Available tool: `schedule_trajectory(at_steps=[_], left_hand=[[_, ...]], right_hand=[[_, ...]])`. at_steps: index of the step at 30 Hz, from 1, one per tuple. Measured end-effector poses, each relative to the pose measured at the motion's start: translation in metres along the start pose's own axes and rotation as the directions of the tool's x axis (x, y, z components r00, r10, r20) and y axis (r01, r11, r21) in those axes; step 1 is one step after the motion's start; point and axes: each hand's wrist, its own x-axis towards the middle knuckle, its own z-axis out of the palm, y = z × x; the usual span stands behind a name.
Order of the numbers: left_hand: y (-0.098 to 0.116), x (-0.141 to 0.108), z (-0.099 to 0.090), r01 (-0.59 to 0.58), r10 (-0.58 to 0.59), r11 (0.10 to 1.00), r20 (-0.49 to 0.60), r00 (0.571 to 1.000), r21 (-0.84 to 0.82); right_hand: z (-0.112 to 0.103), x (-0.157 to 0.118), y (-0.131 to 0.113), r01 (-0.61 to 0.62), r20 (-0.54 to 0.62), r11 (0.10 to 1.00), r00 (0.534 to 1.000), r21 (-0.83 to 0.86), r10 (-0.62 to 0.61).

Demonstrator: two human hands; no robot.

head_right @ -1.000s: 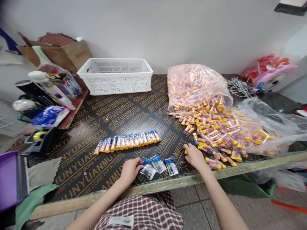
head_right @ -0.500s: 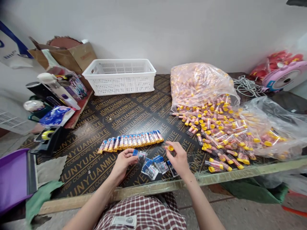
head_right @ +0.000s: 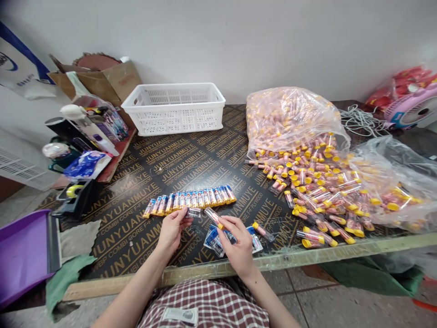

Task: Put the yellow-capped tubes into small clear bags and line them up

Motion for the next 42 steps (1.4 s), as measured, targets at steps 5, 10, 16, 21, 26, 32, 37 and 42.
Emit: schedule_trajectory(at_steps=[5, 10, 16, 21, 26, 32, 37, 42], left_hand=[[-0.002, 0.0, 0.0, -0.036, 0.037, 0.998, -0.003, 0.999, 0.053], [-0.007, -0.007, 0.003, -0.098, 0.085, 0.99, 0.133, 0.988, 0.097], [0.001, -0.022, 0.012, 0.097, -0.077, 0.994, 0.326, 0.942, -0.046], [0.006, -0.032, 0.014, 0.142, -0.177, 0.984, 0.467, 0.867, 0.108], [0.005, -0.039, 0.016, 0.181, -0.234, 0.972, 0.511, 0.827, 0.151], [0.005, -0.044, 0.018, 0.203, -0.249, 0.968, 0.492, 0.834, 0.146], [0.005, -0.045, 0.018, 0.205, -0.247, 0.969, 0.485, 0.839, 0.14], [0.005, -0.046, 0.017, 0.202, -0.24, 0.971, 0.486, 0.84, 0.131]], right_hand=[[0.004, -0.002, -0.003, 0.007, 0.031, 1.0, 0.999, 0.008, -0.008], [0.008, -0.005, -0.002, 0.006, 0.187, 0.999, 0.982, 0.05, -0.015], [0.014, -0.006, 0.003, 0.022, 0.21, 1.0, 0.977, 0.016, -0.025], [0.011, 0.0, 0.002, 0.042, 0.265, 0.997, 0.962, 0.071, -0.059], [0.009, 0.001, 0.001, -0.027, 0.407, 0.974, 0.911, 0.227, -0.069], [0.011, -0.004, 0.002, -0.063, 0.375, 0.948, 0.925, 0.312, -0.062], [0.013, -0.004, 0.001, -0.054, 0.343, 0.942, 0.937, 0.33, -0.066], [0.014, -0.004, 0.0, -0.052, 0.337, 0.934, 0.938, 0.354, -0.075]])
